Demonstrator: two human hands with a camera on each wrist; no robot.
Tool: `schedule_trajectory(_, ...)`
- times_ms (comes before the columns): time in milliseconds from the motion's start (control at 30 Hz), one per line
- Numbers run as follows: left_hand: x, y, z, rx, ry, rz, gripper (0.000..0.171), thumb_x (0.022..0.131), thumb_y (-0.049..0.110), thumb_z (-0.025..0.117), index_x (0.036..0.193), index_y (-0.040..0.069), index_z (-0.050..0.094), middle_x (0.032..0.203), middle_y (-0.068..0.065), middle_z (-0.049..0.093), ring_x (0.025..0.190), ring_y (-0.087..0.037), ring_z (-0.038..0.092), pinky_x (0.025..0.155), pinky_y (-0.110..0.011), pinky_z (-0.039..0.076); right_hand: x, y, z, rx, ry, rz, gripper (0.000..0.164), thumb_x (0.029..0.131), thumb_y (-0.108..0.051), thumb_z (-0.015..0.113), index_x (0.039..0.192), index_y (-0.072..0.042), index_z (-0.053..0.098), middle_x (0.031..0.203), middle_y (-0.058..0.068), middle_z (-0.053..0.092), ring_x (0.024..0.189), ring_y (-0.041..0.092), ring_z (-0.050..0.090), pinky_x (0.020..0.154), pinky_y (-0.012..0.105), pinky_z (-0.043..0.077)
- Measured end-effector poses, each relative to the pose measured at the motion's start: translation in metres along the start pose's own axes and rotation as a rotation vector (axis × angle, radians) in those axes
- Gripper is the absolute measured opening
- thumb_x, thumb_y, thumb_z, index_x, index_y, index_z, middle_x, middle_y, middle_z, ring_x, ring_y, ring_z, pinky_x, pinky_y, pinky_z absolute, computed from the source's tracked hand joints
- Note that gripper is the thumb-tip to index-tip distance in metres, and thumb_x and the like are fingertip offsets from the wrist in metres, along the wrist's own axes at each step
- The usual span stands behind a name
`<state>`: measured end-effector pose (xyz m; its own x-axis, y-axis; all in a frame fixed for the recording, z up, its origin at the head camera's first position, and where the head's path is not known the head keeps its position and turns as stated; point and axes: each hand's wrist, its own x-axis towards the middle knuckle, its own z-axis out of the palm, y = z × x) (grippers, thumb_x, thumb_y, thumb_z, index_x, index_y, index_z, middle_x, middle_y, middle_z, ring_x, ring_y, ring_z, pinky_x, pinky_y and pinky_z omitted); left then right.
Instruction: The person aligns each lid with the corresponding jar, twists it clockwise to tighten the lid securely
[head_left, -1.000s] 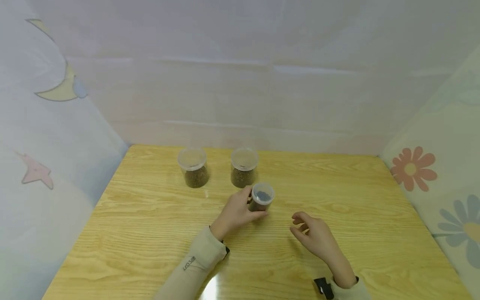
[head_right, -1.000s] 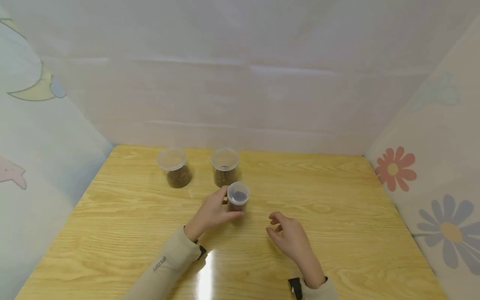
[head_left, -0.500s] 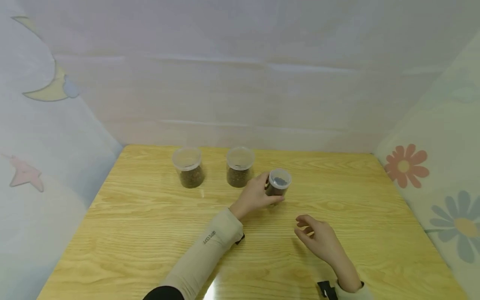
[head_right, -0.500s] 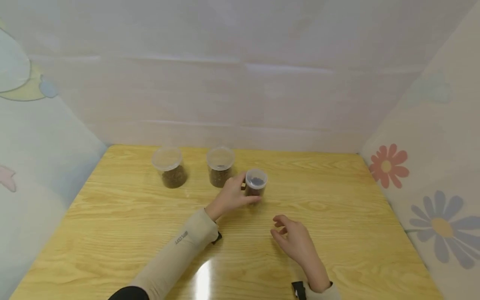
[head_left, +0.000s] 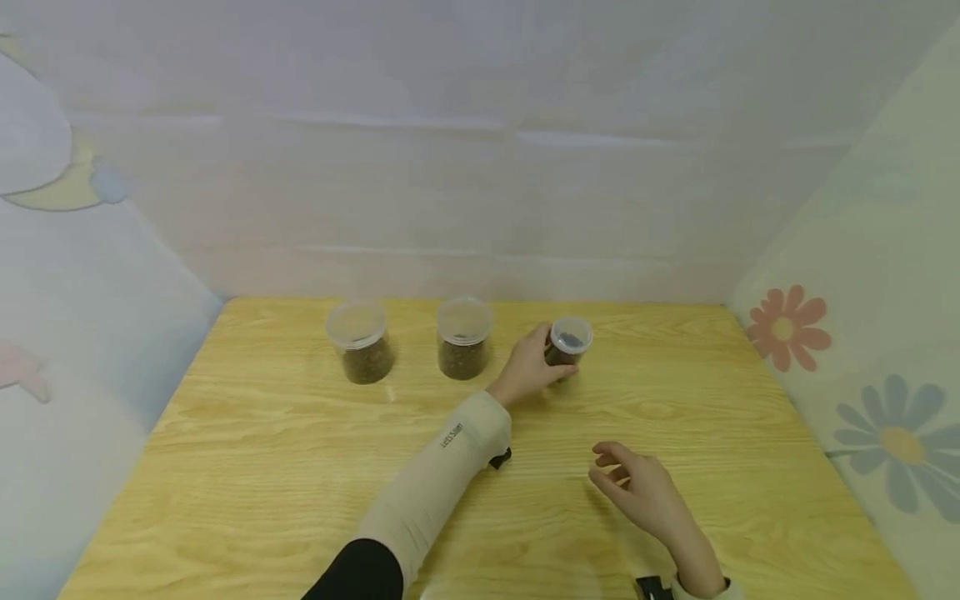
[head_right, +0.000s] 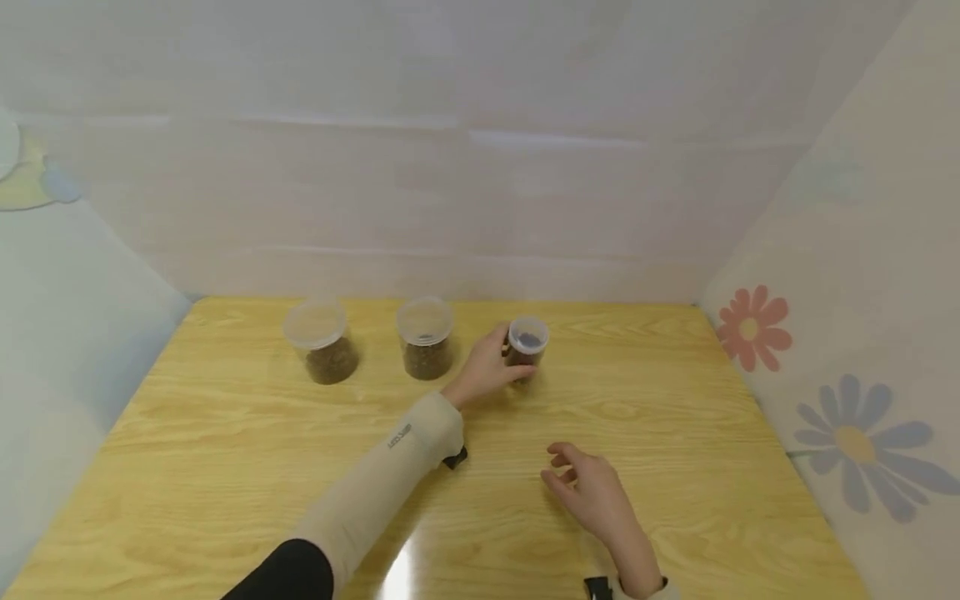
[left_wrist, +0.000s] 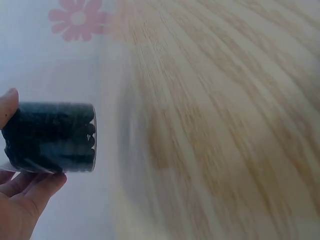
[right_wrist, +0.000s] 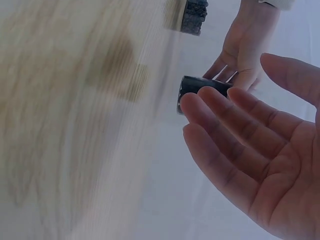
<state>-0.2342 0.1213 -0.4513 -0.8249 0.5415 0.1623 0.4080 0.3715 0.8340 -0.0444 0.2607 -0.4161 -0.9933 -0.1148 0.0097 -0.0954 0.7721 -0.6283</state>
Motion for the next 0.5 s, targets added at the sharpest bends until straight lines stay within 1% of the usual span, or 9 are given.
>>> schedule_trajectory(100, 0.006, -0.003, 0.005, -0.011, 0.025, -0.001, 0.070, 0.077, 0.035, 0.071, 0.131, 0.006, 0.038, 0.126, -0.006, 0.048, 0.116, -0.018, 0.047, 0.094, -0.028, 0.042, -0.002, 0.000, 0.000, 0.005, -0.009, 0.012, 0.029, 0.086, -0.014, 0.063, 0.109, 0.003, 0.059, 0.093, 0.012, 0.066, 0.070, 0.016, 0.064, 0.059, 0.020, 0.051)
schedule_trajectory(200, 0.010, -0.006, 0.007, -0.022, 0.047, -0.014, 0.068, 0.078, 0.030, 0.071, 0.131, 0.004, 0.037, 0.126, -0.008, 0.048, 0.117, -0.019, 0.047, 0.096, -0.030, 0.040, -0.004, 0.001, 0.000, 0.009, -0.005, 0.013, 0.029, 0.086, -0.014, 0.063, 0.110, 0.002, 0.059, 0.093, 0.013, 0.066, 0.069, 0.016, 0.064, 0.058, 0.022, 0.051)
schedule_trajectory(267, 0.012, -0.010, 0.009, -0.021, 0.059, -0.033, 0.067, 0.079, 0.029, 0.071, 0.132, 0.004, 0.037, 0.127, -0.008, 0.048, 0.117, -0.019, 0.046, 0.097, -0.030, 0.039, -0.005, 0.001, 0.001, 0.008, -0.003, 0.010, 0.030, 0.086, -0.014, 0.064, 0.110, 0.003, 0.059, 0.093, 0.013, 0.066, 0.068, 0.016, 0.064, 0.058, 0.022, 0.052)
schedule_trajectory(400, 0.015, -0.014, 0.009, -0.022, 0.078, -0.095, 0.064, 0.081, 0.025, 0.070, 0.131, 0.003, 0.037, 0.129, -0.009, 0.047, 0.119, -0.021, 0.045, 0.098, -0.033, 0.038, -0.008, 0.001, 0.001, 0.009, -0.012, 0.021, 0.032, 0.086, -0.015, 0.064, 0.112, 0.003, 0.058, 0.094, 0.014, 0.066, 0.069, 0.017, 0.064, 0.058, 0.023, 0.052)
schedule_trajectory(500, 0.016, -0.014, 0.008, -0.012, 0.090, -0.117, 0.062, 0.080, 0.023, 0.071, 0.129, 0.002, 0.037, 0.129, -0.011, 0.048, 0.118, -0.023, 0.046, 0.098, -0.035, 0.039, -0.008, 0.001, 0.001, 0.014, -0.021, 0.035, 0.033, 0.086, -0.016, 0.064, 0.113, 0.003, 0.058, 0.094, 0.014, 0.065, 0.070, 0.018, 0.064, 0.059, 0.024, 0.052)
